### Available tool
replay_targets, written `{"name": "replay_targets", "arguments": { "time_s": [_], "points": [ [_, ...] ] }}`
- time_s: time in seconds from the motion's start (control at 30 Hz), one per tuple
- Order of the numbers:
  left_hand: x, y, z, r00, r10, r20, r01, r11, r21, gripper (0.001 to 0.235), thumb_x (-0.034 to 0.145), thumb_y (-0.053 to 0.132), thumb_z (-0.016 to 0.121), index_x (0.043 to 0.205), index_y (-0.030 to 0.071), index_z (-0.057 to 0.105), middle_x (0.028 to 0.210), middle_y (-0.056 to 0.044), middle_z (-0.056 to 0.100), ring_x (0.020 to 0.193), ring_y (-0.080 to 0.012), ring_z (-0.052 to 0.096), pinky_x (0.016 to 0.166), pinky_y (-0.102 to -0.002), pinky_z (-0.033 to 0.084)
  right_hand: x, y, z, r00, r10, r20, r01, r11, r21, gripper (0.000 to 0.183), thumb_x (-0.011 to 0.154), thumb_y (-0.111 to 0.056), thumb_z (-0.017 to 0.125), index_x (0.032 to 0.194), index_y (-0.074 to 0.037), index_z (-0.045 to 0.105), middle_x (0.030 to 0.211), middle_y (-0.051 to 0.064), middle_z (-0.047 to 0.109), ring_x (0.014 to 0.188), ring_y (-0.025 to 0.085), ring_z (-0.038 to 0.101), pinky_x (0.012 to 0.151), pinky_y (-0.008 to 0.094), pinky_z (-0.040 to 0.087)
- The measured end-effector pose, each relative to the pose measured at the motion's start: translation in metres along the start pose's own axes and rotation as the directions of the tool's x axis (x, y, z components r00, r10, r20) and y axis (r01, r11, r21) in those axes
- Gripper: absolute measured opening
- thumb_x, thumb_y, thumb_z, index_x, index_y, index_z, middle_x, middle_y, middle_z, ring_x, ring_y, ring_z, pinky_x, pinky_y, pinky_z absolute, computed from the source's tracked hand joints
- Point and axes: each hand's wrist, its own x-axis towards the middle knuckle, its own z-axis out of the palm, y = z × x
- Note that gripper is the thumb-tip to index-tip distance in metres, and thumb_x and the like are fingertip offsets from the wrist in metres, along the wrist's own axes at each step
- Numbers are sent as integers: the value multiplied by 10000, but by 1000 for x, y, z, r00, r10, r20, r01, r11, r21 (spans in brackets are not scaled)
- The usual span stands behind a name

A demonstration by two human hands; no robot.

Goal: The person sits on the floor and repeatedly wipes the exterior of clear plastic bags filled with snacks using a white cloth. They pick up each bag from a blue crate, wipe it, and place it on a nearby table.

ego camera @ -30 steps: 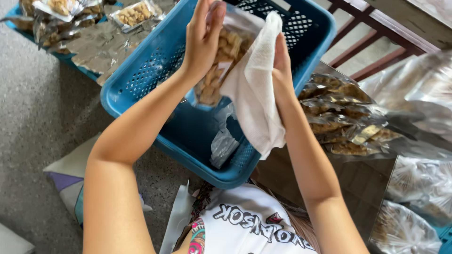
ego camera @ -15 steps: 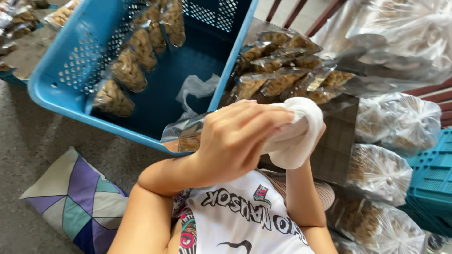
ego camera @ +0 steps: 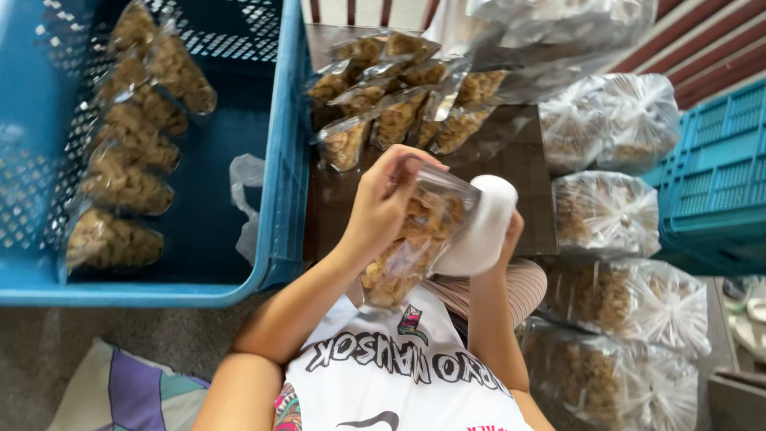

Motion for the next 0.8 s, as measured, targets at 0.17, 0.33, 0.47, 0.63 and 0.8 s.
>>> {"name": "replay_targets", "arguments": {
  "time_s": [0.17, 0.33, 0.47, 0.63, 0.8],
  "points": [
    [-3, -60, -16, 971, -237, 18, 237, 968, -80, 148, 1101, 164, 627, 1114, 19, 652, 954, -17, 635, 901, -59, 558, 831, -241, 466, -8, 15, -10, 992, 111, 61, -115, 991, 67, 507, 1014, -153, 690, 1445, -54, 442, 1302, 91, 612, 1170, 204, 628, 973, 376, 544],
    [-5, -69, -23, 971, -239, 28, 241, 964, -113, 190, 990, 189, 720, 1002, 37, 607, 1001, -44, 734, 884, -69, 660, 773, -236, 548, -24, -5, -5, 946, 78, 316, -95, 995, 38, 583, 1004, -157, 688, 1508, -73, 406, 1357, 93, 603, 1220, 217, 628, 1000, 393, 544],
    [-2, -61, -20, 974, -227, -14, 226, 972, -61, 231, 1002, 238, 708, 994, 28, 611, 1027, -46, 765, 943, -59, 692, 804, -226, 568, -27, -20, 7, 937, -102, 335, 181, 960, -213, 1026, 890, -48, 818, 1637, -167, 124, 1557, 82, 416, 1428, 258, 456, 1174, 464, 416],
    [-8, -56, -11, 965, -242, -98, 253, 960, 119, 233, 974, 185, 729, 1100, 5, 649, 965, -40, 673, 828, -58, 605, 716, -221, 494, -25, -51, 22, 846, -121, 520, 282, 928, -244, 481, 775, -60, 620, 1256, -62, 629, 1564, 156, 453, 1480, 348, 416, 1237, 478, 361],
    [-8, -54, -7, 980, -197, -16, 197, 972, 129, 234, 873, 19, 657, 1105, -9, 645, 1003, -53, 710, 911, -86, 651, 827, -238, 540, -5, -64, 50, 674, 99, 732, 615, 475, -630, 217, 753, 82, 555, 874, -18, 704, 1574, 187, 525, 1582, 362, 373, 1278, 523, 300]
  ]
}}
